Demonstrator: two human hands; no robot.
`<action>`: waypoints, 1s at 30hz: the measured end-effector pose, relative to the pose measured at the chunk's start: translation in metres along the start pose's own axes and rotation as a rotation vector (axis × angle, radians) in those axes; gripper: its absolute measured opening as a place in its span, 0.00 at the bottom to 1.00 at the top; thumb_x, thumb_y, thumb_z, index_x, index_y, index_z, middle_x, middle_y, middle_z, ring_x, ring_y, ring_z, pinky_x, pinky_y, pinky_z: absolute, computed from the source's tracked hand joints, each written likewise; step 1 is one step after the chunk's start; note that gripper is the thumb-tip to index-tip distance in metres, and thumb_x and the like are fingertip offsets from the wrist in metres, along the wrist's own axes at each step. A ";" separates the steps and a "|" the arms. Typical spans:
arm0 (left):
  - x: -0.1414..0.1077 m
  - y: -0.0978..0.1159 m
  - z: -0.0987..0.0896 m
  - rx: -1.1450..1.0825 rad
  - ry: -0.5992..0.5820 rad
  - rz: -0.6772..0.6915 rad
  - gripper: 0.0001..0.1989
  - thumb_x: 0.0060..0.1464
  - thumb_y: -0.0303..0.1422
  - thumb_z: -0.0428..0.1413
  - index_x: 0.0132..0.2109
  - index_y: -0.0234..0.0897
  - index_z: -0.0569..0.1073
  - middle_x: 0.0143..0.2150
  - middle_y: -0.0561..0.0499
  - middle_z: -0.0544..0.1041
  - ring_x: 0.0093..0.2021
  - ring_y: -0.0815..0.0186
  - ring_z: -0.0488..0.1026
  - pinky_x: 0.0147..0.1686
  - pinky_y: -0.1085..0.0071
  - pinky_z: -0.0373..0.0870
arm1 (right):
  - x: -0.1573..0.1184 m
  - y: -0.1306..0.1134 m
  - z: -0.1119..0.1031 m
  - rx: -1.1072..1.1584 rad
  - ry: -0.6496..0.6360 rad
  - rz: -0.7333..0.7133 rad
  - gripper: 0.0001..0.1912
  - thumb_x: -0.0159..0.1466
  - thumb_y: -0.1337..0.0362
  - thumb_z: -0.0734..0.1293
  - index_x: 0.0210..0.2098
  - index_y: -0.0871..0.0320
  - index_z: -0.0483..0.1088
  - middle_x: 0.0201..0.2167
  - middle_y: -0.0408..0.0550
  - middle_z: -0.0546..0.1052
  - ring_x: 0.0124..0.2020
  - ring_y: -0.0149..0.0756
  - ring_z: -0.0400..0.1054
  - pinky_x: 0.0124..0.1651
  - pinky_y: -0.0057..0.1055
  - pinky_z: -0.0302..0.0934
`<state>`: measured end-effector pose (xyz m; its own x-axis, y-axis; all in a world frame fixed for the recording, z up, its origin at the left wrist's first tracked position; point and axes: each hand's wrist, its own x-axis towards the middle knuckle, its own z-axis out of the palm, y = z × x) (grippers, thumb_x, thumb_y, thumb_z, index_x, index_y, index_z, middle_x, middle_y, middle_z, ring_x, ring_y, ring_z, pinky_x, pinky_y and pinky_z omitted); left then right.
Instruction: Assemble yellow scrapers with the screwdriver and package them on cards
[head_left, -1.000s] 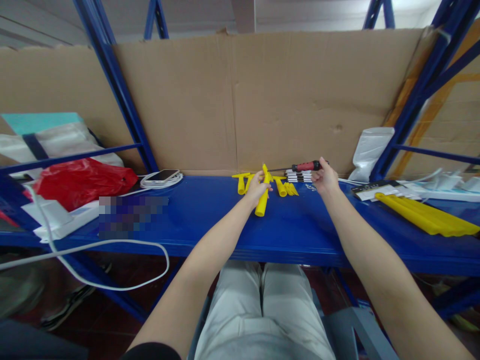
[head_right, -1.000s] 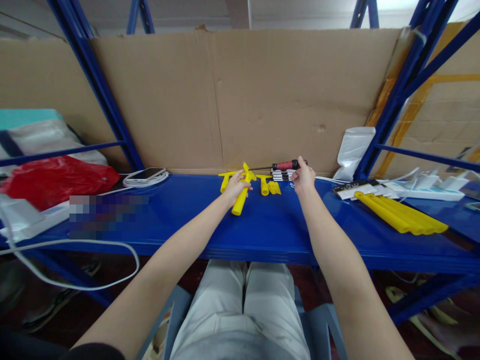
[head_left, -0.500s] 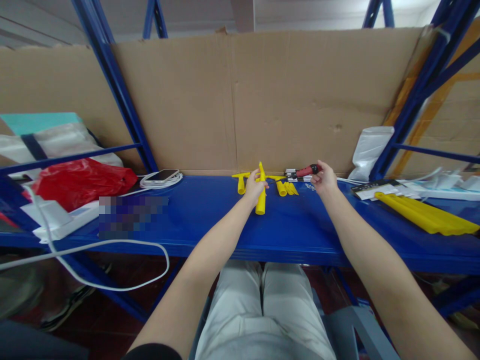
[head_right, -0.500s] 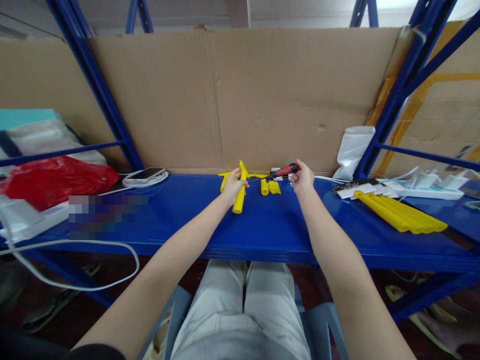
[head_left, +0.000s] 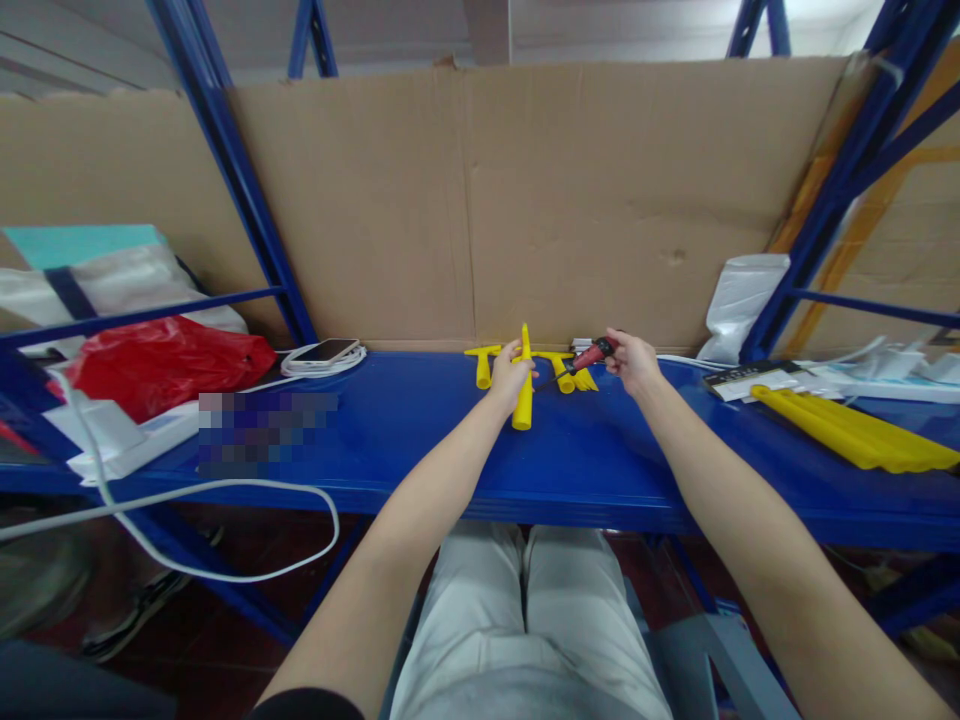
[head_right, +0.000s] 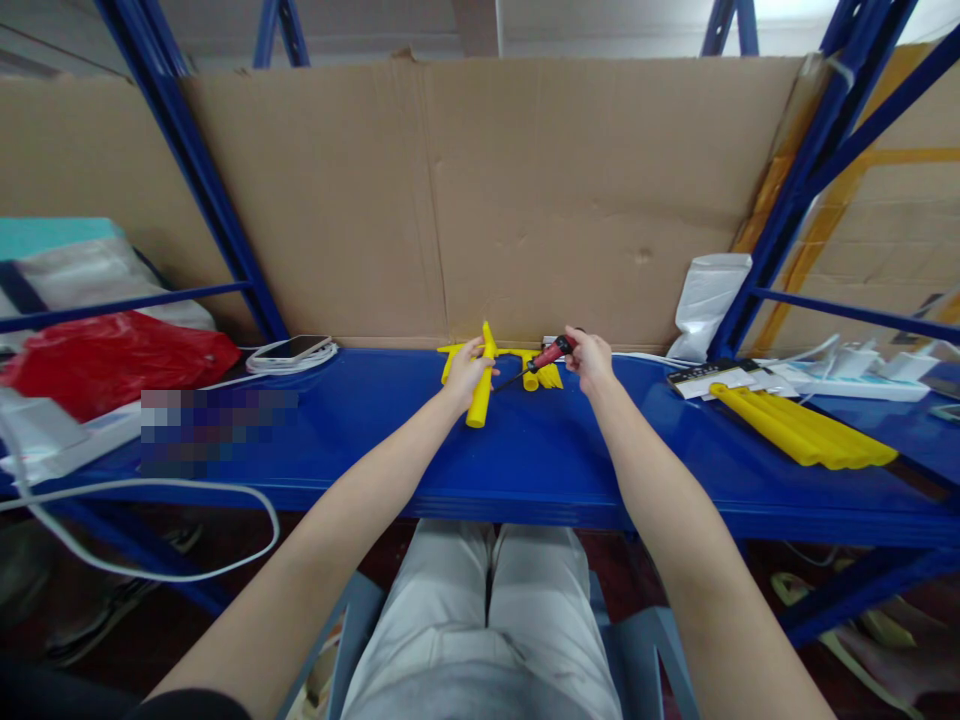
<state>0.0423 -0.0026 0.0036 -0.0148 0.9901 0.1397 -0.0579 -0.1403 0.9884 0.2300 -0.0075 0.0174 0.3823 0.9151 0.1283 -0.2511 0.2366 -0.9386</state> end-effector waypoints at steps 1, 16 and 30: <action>0.000 0.000 0.000 0.005 -0.001 -0.006 0.32 0.48 0.19 0.51 0.60 0.44 0.65 0.57 0.47 0.70 0.23 0.76 0.71 0.16 0.80 0.62 | 0.000 0.000 0.000 -0.022 -0.001 0.002 0.22 0.51 0.59 0.72 0.23 0.54 0.52 0.08 0.31 0.52 0.11 0.23 0.49 0.12 0.21 0.44; 0.005 -0.001 0.001 -0.010 0.028 0.023 0.32 0.48 0.16 0.51 0.59 0.42 0.66 0.58 0.46 0.70 0.34 0.71 0.76 0.27 0.78 0.72 | -0.018 -0.005 0.001 -0.668 -0.435 0.249 0.16 0.51 0.57 0.75 0.26 0.59 0.66 0.17 0.43 0.71 0.17 0.24 0.62 0.18 0.20 0.52; 0.013 -0.017 0.000 0.384 0.047 0.373 0.28 0.45 0.15 0.52 0.53 0.42 0.74 0.54 0.49 0.73 0.59 0.62 0.65 0.60 0.66 0.60 | -0.013 0.004 -0.006 -0.990 -0.642 0.293 0.23 0.46 0.46 0.75 0.23 0.59 0.67 0.17 0.44 0.71 0.15 0.23 0.57 0.15 0.20 0.49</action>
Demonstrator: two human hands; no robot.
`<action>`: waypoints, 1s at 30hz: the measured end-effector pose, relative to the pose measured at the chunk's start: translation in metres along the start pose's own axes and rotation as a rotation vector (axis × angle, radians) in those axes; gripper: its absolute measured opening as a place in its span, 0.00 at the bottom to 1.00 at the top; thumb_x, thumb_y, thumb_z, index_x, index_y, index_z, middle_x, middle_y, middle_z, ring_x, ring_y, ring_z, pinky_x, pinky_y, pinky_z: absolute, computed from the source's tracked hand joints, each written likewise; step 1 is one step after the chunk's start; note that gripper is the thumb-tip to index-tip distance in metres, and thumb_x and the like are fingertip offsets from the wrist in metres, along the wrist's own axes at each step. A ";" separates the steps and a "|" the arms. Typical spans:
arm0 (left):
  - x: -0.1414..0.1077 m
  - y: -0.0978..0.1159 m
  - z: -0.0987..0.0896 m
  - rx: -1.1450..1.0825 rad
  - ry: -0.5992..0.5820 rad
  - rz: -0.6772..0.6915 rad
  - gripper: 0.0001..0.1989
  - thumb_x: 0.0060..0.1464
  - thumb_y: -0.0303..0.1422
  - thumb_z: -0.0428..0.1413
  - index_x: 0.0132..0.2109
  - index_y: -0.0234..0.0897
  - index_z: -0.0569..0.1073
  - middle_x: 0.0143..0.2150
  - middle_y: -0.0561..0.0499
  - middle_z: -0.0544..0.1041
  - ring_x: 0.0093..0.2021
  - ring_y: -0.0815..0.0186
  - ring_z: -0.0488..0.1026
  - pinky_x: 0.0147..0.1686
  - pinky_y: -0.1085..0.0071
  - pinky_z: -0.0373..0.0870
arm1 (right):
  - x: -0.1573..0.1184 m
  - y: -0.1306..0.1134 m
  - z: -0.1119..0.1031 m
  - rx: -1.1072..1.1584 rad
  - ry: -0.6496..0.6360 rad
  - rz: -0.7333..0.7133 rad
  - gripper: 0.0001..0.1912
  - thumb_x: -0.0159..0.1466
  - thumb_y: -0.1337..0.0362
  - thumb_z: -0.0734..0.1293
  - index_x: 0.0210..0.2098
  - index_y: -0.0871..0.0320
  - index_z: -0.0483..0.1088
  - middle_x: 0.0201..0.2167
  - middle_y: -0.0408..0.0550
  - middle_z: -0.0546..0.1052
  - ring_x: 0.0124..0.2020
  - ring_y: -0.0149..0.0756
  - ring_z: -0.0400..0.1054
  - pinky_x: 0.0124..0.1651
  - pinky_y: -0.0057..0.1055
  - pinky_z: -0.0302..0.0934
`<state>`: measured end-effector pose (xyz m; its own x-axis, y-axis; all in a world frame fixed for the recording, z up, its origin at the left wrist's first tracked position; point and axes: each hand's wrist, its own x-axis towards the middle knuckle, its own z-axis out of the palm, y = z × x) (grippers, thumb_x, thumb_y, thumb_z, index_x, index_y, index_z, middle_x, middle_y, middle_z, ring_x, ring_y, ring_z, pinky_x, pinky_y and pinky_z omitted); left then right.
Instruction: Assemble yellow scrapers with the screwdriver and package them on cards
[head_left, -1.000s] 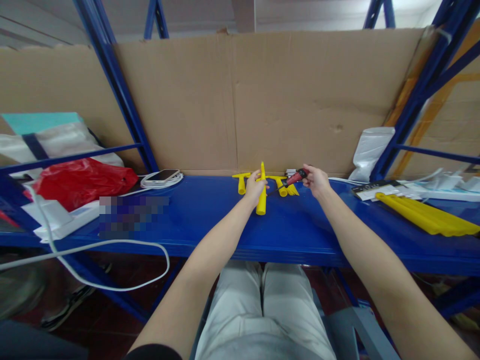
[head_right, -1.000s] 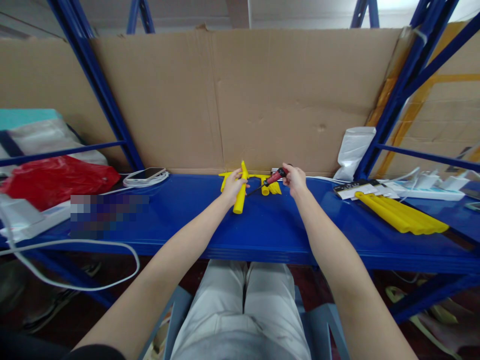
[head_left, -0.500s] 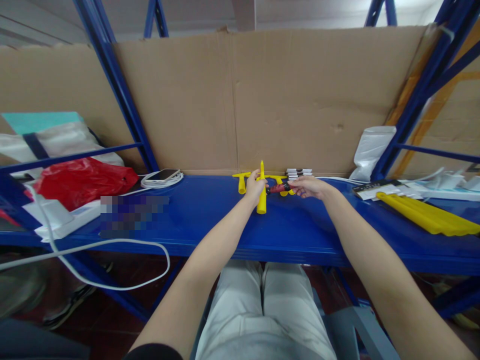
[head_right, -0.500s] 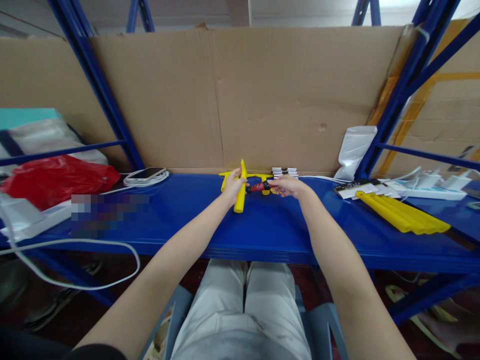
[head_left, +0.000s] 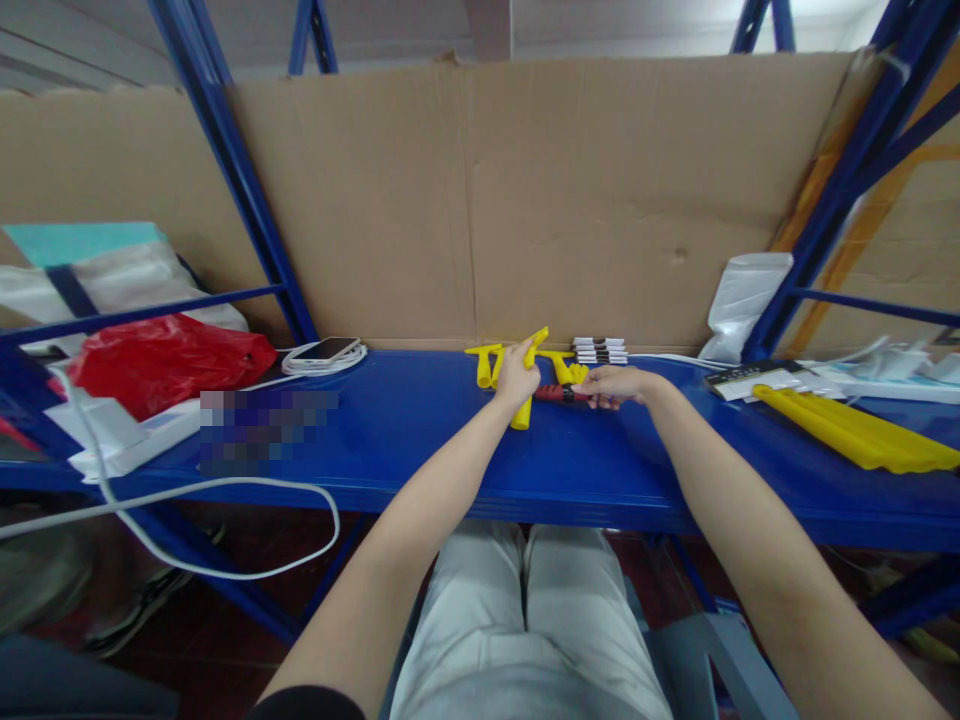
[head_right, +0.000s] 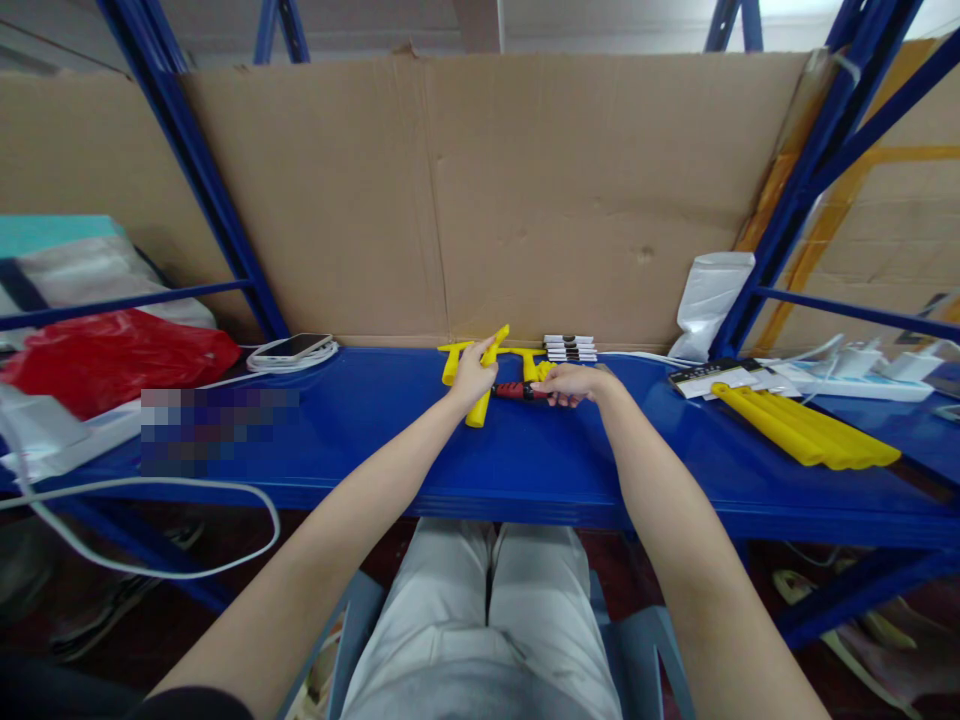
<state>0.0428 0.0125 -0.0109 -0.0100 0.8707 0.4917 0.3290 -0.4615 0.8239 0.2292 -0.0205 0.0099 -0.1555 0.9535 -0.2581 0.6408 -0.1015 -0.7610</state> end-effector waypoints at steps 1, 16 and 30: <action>-0.001 -0.001 0.000 0.027 -0.017 0.017 0.28 0.45 0.15 0.53 0.53 0.41 0.74 0.54 0.48 0.73 0.59 0.62 0.65 0.61 0.66 0.58 | 0.000 0.000 0.000 -0.020 0.002 0.003 0.24 0.46 0.45 0.75 0.23 0.59 0.68 0.17 0.44 0.71 0.15 0.23 0.57 0.15 0.21 0.49; -0.003 0.002 0.000 0.122 -0.038 -0.003 0.27 0.41 0.15 0.54 0.50 0.37 0.73 0.53 0.44 0.70 0.60 0.58 0.63 0.63 0.62 0.55 | 0.010 0.001 0.000 -0.164 0.440 -0.143 0.18 0.59 0.60 0.66 0.16 0.57 0.60 0.10 0.40 0.63 0.13 0.25 0.55 0.17 0.24 0.48; -0.001 -0.011 0.002 0.155 -0.070 -0.014 0.29 0.36 0.12 0.52 0.47 0.33 0.76 0.53 0.41 0.69 0.58 0.57 0.64 0.62 0.66 0.57 | 0.015 -0.004 0.005 -0.500 0.593 -0.282 0.13 0.59 0.63 0.62 0.18 0.56 0.61 0.18 0.45 0.69 0.25 0.32 0.62 0.27 0.27 0.50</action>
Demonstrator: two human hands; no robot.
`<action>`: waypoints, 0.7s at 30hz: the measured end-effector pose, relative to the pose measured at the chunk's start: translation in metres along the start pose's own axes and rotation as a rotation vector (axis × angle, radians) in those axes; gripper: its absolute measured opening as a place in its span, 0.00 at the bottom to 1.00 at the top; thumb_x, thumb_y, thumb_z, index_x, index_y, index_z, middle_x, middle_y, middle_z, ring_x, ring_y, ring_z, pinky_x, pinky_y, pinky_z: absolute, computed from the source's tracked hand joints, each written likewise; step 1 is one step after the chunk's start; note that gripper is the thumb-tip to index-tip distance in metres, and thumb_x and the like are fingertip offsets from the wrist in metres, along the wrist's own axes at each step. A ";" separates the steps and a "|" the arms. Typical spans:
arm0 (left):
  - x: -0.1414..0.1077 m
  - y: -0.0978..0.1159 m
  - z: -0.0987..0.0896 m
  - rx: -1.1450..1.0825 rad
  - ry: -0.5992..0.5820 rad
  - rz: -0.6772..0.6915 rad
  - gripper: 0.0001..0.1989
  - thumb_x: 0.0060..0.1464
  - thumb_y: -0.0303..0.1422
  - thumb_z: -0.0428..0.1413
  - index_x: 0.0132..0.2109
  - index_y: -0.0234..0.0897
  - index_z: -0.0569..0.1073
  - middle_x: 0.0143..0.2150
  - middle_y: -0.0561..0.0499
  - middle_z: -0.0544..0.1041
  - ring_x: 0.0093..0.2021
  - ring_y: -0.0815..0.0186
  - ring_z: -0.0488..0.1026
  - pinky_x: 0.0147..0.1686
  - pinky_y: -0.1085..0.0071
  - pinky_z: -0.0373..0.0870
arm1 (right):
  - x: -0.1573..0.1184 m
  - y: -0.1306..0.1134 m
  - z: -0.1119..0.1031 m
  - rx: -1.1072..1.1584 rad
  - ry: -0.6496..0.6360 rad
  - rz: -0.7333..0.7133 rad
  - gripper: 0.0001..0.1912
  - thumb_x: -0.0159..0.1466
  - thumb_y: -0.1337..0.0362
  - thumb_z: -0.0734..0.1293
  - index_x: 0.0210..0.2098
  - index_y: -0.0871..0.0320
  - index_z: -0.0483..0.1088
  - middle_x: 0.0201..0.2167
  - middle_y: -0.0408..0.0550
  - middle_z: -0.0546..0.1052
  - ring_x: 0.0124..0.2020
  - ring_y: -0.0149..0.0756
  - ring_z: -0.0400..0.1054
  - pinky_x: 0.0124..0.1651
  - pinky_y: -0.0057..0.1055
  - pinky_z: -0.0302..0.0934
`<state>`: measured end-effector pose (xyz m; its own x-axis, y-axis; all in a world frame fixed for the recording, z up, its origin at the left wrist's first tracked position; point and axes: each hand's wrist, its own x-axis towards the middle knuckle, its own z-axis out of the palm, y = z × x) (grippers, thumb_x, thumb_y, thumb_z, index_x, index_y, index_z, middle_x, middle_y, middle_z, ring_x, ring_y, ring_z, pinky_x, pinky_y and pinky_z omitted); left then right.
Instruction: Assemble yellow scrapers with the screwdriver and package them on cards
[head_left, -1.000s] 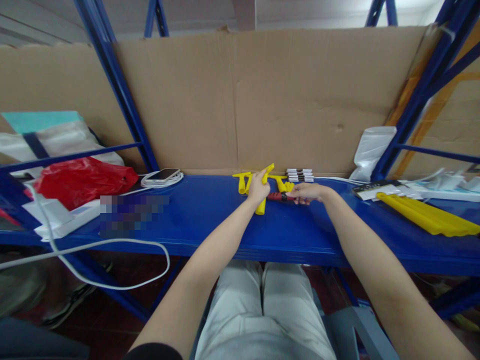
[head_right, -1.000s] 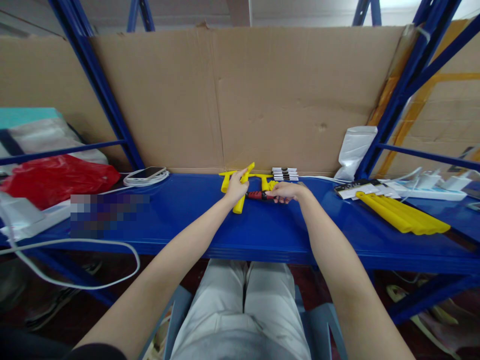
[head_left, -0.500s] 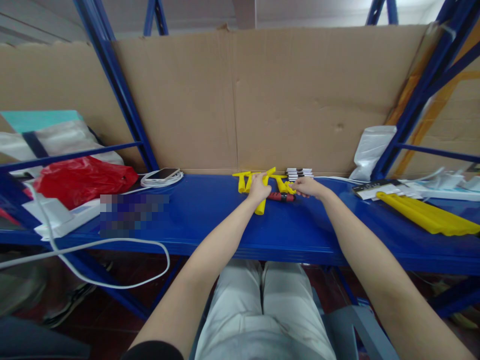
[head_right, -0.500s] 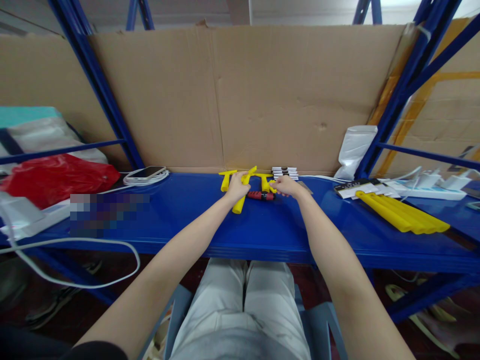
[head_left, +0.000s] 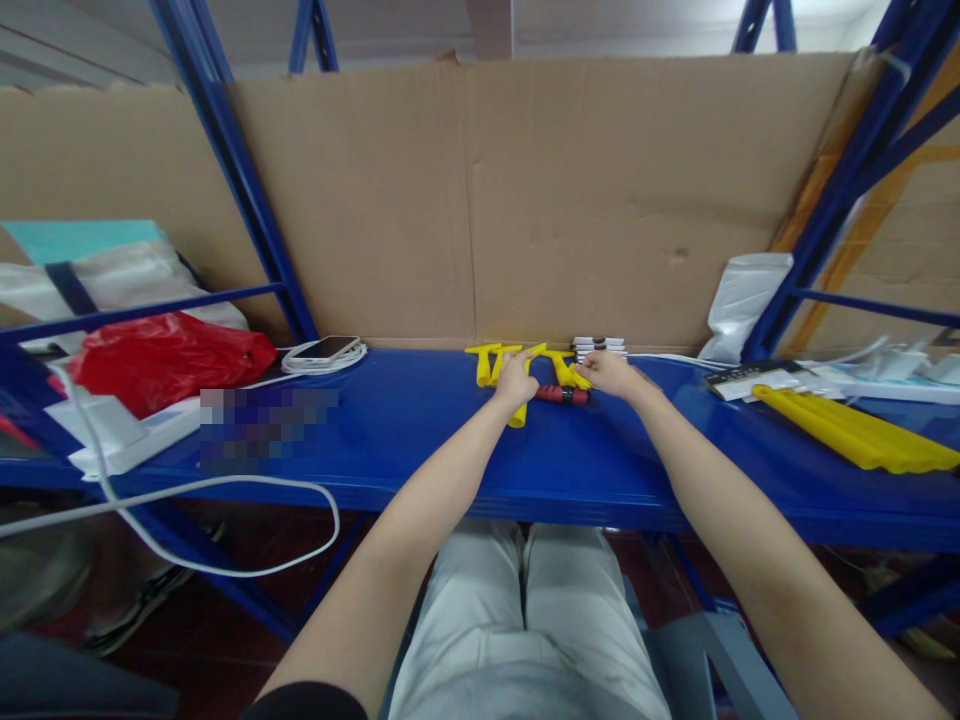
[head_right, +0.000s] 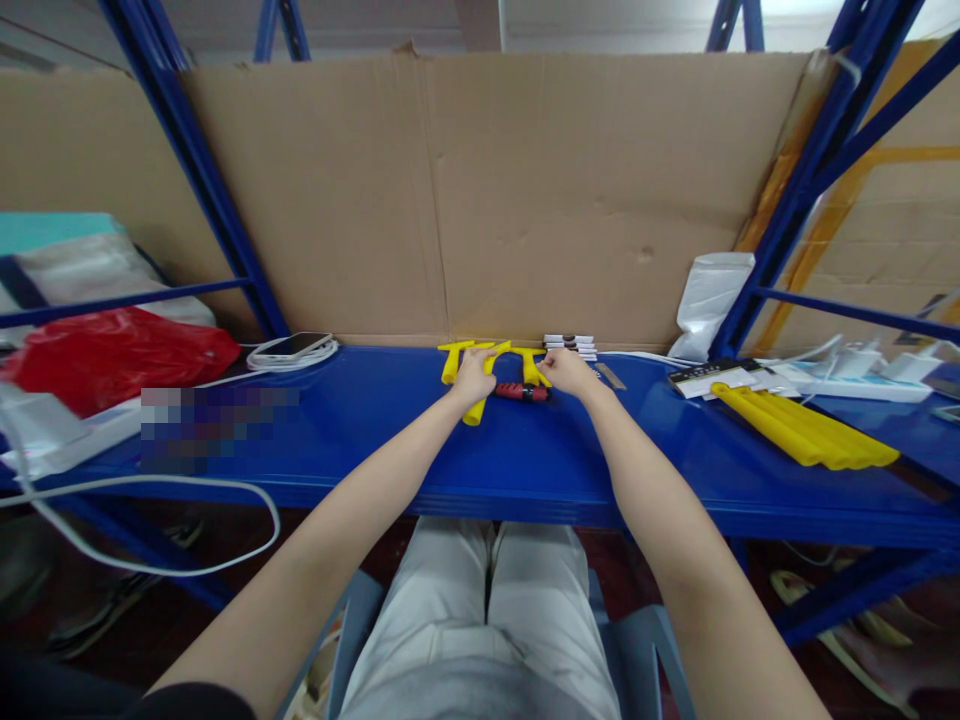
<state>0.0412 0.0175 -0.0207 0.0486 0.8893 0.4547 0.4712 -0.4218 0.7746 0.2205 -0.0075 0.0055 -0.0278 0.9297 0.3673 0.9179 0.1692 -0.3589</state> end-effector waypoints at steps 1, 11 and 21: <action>0.000 0.001 0.000 -0.003 -0.002 -0.003 0.28 0.35 0.12 0.52 0.46 0.34 0.76 0.53 0.41 0.69 0.58 0.57 0.65 0.62 0.65 0.57 | 0.000 0.000 0.000 0.006 -0.003 -0.008 0.13 0.59 0.64 0.62 0.19 0.56 0.62 0.18 0.45 0.69 0.24 0.32 0.62 0.27 0.27 0.50; -0.001 0.004 0.000 0.091 -0.057 -0.022 0.24 0.38 0.16 0.54 0.44 0.36 0.77 0.51 0.43 0.73 0.59 0.56 0.65 0.61 0.62 0.58 | -0.003 -0.004 0.002 0.076 -0.002 -0.052 0.12 0.59 0.66 0.62 0.19 0.57 0.62 0.19 0.45 0.69 0.24 0.31 0.61 0.29 0.26 0.51; -0.002 0.013 -0.004 0.245 -0.083 -0.040 0.21 0.45 0.22 0.55 0.49 0.33 0.75 0.54 0.42 0.73 0.58 0.59 0.66 0.59 0.68 0.59 | 0.004 0.010 0.003 -0.011 0.100 -0.016 0.11 0.60 0.64 0.61 0.23 0.59 0.69 0.25 0.49 0.76 0.28 0.34 0.67 0.30 0.26 0.54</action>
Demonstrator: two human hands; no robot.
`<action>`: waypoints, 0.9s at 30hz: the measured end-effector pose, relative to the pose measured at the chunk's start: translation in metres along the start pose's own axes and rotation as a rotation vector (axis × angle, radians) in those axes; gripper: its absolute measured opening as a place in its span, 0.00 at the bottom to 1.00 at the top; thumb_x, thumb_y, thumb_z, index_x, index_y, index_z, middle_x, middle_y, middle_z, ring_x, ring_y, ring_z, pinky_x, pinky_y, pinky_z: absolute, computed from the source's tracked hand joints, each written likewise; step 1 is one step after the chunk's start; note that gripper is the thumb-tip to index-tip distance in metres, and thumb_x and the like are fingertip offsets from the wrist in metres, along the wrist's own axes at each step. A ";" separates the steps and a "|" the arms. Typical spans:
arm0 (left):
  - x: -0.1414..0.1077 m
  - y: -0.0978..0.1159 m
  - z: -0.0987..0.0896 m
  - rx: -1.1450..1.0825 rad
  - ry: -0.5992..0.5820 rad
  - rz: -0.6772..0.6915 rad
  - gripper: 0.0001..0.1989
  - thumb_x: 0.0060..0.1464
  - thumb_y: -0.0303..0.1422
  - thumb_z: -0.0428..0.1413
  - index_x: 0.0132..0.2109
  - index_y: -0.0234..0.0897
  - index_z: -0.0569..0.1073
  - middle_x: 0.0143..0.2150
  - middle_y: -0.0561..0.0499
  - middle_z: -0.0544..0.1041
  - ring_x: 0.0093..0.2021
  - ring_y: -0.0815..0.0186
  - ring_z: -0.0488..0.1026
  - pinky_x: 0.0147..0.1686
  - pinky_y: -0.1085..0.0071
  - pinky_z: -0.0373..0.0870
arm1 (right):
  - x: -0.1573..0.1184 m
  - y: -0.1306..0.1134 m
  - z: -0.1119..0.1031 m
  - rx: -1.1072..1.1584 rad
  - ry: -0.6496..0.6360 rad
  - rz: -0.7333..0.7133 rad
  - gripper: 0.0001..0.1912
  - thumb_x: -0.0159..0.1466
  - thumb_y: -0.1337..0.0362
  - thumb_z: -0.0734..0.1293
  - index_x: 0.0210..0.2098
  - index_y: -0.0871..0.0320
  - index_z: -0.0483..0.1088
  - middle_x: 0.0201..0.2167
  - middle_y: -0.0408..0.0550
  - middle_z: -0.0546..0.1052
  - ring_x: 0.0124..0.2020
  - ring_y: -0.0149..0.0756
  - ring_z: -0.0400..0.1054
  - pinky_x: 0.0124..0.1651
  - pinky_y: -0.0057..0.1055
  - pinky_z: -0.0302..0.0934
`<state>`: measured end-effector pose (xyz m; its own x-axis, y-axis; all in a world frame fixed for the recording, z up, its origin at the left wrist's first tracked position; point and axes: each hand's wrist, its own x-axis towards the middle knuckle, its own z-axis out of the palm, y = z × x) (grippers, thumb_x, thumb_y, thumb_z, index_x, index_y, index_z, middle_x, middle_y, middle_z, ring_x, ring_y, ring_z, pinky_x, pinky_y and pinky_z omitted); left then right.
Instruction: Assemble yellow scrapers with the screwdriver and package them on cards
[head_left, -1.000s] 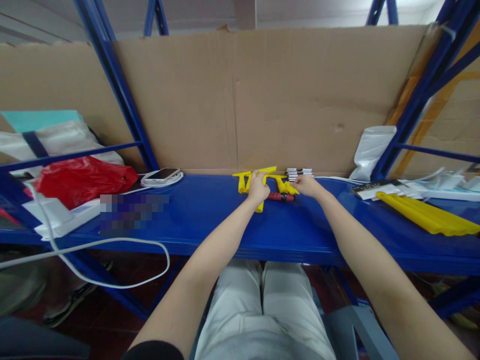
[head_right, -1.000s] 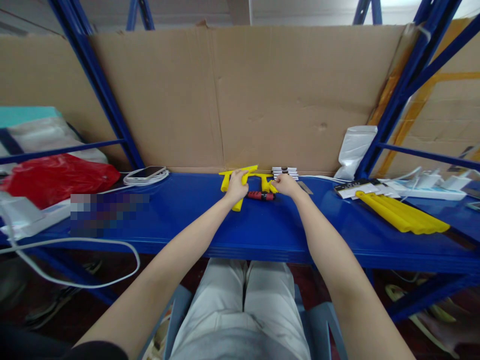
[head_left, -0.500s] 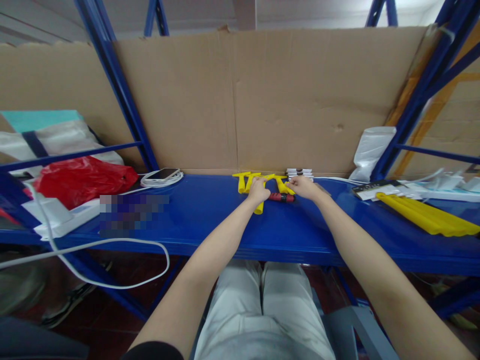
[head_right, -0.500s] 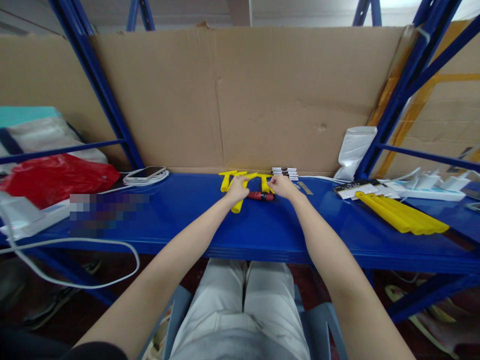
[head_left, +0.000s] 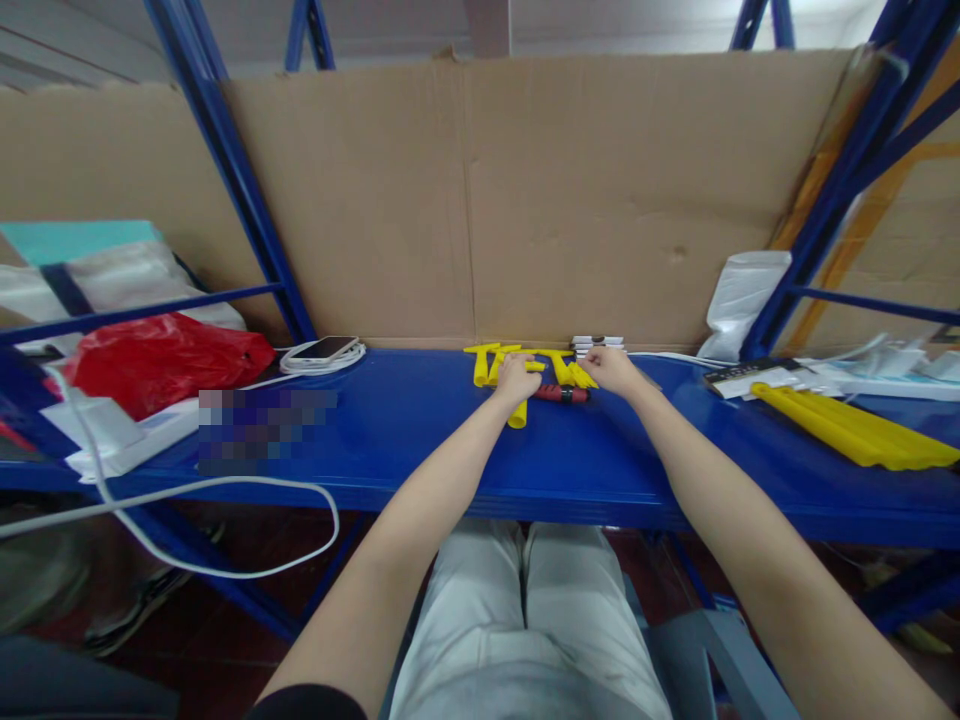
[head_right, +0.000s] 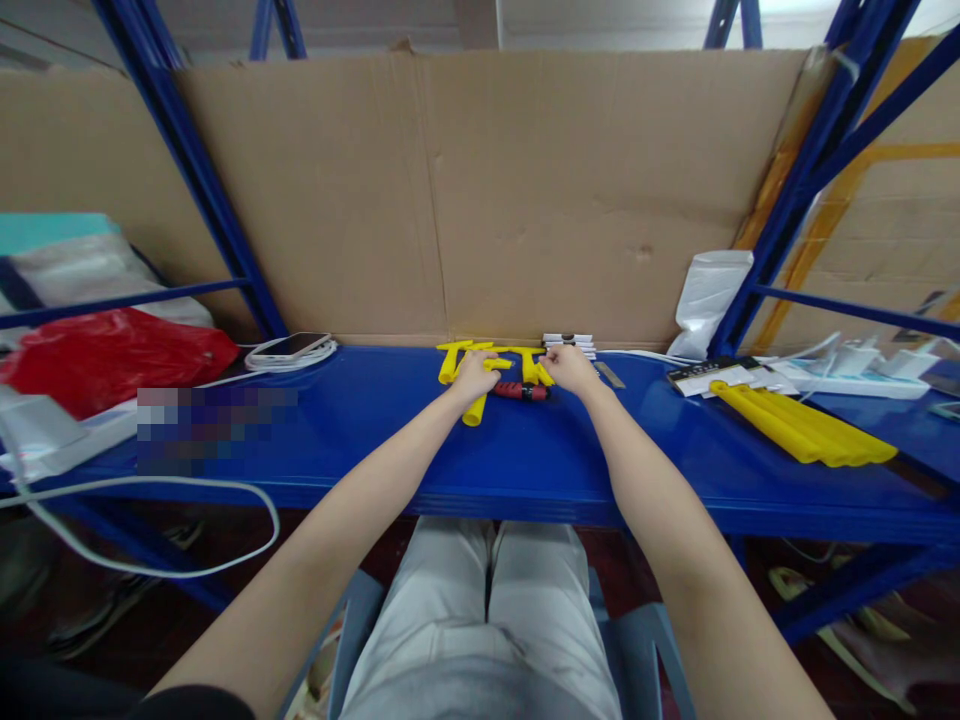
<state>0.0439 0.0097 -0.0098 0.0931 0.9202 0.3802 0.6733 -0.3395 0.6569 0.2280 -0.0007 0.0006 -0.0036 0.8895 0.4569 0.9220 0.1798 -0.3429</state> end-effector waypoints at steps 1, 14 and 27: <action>0.000 0.001 -0.001 0.000 0.000 -0.003 0.21 0.45 0.22 0.55 0.49 0.33 0.75 0.54 0.42 0.73 0.58 0.59 0.66 0.59 0.68 0.59 | 0.001 0.004 -0.001 -0.021 0.030 0.039 0.11 0.60 0.64 0.61 0.24 0.59 0.70 0.26 0.50 0.76 0.30 0.35 0.68 0.31 0.27 0.55; -0.001 0.003 -0.006 0.022 0.002 -0.018 0.19 0.47 0.23 0.55 0.49 0.33 0.74 0.54 0.43 0.74 0.57 0.62 0.67 0.58 0.71 0.59 | 0.007 0.045 -0.012 -0.023 0.199 0.527 0.15 0.60 0.68 0.59 0.42 0.63 0.73 0.43 0.61 0.77 0.47 0.47 0.71 0.46 0.36 0.63; 0.000 0.000 -0.003 -0.025 0.066 -0.022 0.18 0.47 0.23 0.54 0.47 0.34 0.75 0.50 0.45 0.76 0.54 0.63 0.70 0.55 0.71 0.62 | 0.050 0.036 0.001 -0.161 0.025 0.419 0.29 0.63 0.59 0.61 0.63 0.58 0.59 0.61 0.62 0.60 0.63 0.53 0.53 0.60 0.48 0.52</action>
<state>0.0416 0.0095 -0.0075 0.0292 0.9131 0.4067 0.6562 -0.3244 0.6812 0.2607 0.0508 0.0099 0.3905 0.8610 0.3257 0.8903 -0.2632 -0.3716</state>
